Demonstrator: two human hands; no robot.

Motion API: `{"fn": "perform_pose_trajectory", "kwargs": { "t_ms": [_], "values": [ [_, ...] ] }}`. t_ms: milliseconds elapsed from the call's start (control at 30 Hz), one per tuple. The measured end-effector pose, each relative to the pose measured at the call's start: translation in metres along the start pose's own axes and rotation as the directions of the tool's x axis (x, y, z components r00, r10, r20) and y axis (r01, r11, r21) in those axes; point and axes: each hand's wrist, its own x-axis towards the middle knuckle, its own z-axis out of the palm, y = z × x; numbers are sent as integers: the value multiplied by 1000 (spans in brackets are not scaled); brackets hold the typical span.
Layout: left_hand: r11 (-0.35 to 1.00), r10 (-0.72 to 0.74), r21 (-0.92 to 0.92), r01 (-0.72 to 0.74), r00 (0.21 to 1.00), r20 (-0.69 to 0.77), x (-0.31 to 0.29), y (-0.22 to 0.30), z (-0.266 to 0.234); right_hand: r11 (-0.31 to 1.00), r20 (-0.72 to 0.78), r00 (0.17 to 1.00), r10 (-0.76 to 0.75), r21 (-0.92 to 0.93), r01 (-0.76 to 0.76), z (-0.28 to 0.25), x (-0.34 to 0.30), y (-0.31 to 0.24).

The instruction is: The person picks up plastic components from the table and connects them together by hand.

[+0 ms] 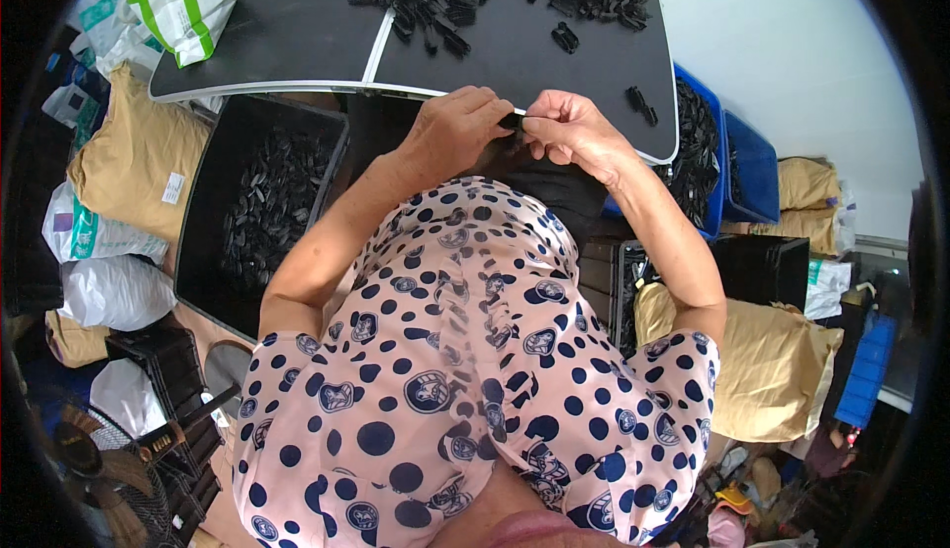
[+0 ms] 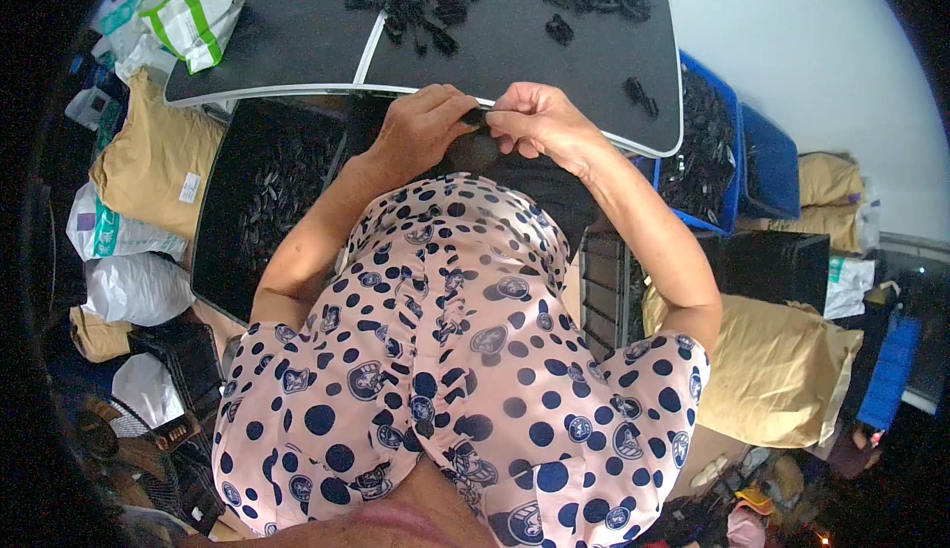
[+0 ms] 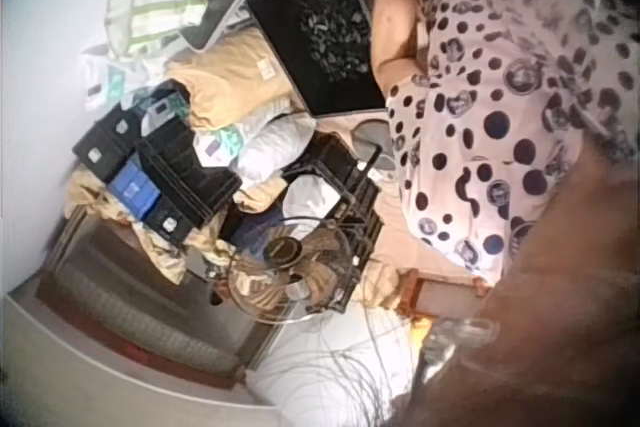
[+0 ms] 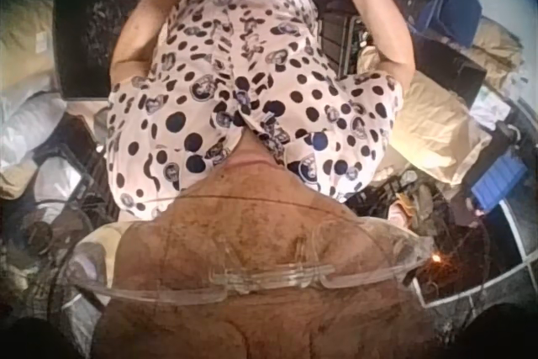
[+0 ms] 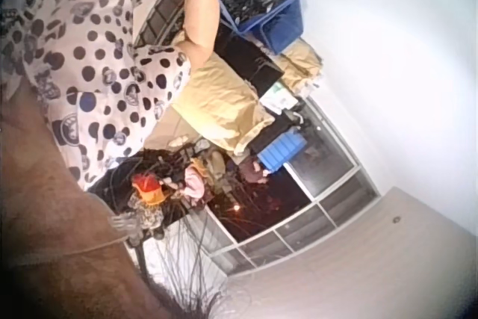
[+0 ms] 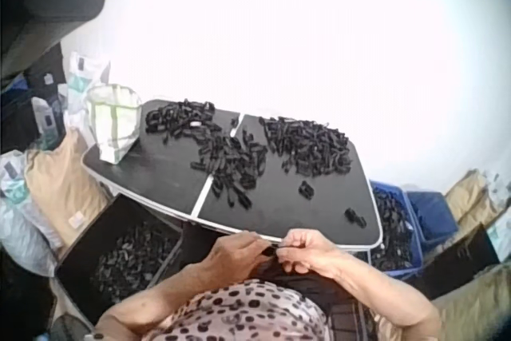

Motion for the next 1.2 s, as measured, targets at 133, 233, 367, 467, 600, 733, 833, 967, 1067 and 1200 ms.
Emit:
{"fn": "perform_pose_trajectory", "kwargs": {
  "t_ms": [133, 233, 367, 467, 600, 733, 833, 967, 1067, 1200],
  "values": [
    [992, -101, -60, 110, 986, 129, -13, -1, 2, 979, 161, 977, 138, 130, -160, -10, 15, 22],
    [888, -292, -315, 336, 939, 179, -15, 8, 4, 825, 355, 933, 65, 506, -250, -8, 20, 39],
    [744, -407, -564, 359, 912, 44, -24, -6, 12, 912, 393, 919, -17, 383, -147, 7, 22, 31],
    [458, -564, -730, 507, 801, 202, -30, -4, 10, 909, 470, 881, -54, 389, -152, 10, 32, 43],
    [245, -620, -825, 510, 736, 271, -42, -8, 8, 919, 497, 863, -87, 376, -124, 28, 39, 40],
    [20, -644, -890, 456, 686, 337, -52, -10, 5, 963, 390, 920, -39, 261, -70, 48, 56, 48],
    [120, -740, -881, 458, 633, 228, -54, -17, -4, 994, 313, 949, 24, 92, -55, 59, 60, 35],
    [569, -811, -412, 712, 569, -136, -103, -85, -46, 950, 59, 993, -103, -291, 116, 12, 82, 37],
    [690, -580, 398, 604, 791, -195, -140, -135, -88, 893, -355, 914, -195, -449, 16, -68, 109, 47],
    [781, -286, 549, 299, 952, -111, -68, -130, -72, 574, -512, 660, -549, -806, -148, -165, 128, 57]
  ]
}}
